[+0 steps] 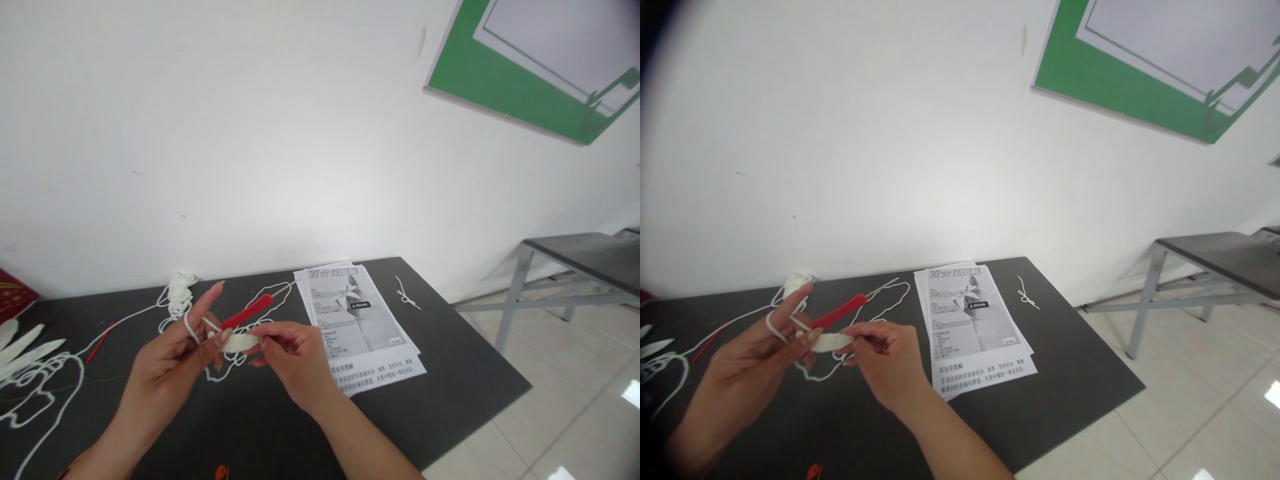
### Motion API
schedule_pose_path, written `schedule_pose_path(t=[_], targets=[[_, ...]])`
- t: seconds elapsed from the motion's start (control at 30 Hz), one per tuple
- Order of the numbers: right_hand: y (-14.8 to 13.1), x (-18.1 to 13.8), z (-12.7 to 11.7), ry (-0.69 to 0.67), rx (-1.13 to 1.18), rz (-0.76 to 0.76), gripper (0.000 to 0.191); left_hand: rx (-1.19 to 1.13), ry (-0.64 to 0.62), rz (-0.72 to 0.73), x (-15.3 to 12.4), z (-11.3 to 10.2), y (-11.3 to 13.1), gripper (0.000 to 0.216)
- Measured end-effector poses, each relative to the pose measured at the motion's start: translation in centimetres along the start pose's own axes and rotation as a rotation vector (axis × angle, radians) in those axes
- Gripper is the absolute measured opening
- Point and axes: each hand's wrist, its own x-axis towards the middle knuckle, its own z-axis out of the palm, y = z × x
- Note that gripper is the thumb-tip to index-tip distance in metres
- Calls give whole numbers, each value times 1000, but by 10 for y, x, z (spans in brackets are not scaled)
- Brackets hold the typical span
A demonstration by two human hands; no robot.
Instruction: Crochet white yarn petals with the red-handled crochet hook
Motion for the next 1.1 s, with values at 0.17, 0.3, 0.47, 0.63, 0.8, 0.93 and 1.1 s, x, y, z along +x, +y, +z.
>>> schedule_pose_path(t=[0.17, 0.3, 0.47, 0.63, 0.8, 0.93, 1.1], targets=[[1, 0, 0, -14, 15, -14, 13, -12, 8, 18, -1, 1, 2, 57], [1, 0, -1, -8, 28, -26, 11, -20, 11, 11, 0, 3, 3, 57], [-3, -1, -3, -26, 96, -35, 16, -85, 24, 3, 0, 4, 0, 59], [-7, -3, -3, -17, 105, -34, 18, -99, 6, 3, -1, 5, 0, 58], [-9, -4, -2, -28, 125, -25, 21, -107, -13, 19, -1, 6, 1, 57], [-9, -4, -2, -35, 140, -36, 22, -99, -29, 36, -1, 6, 1, 56], [-9, -6, -3, -21, 102, -34, 19, -95, -23, 34, -1, 7, 1, 55]])
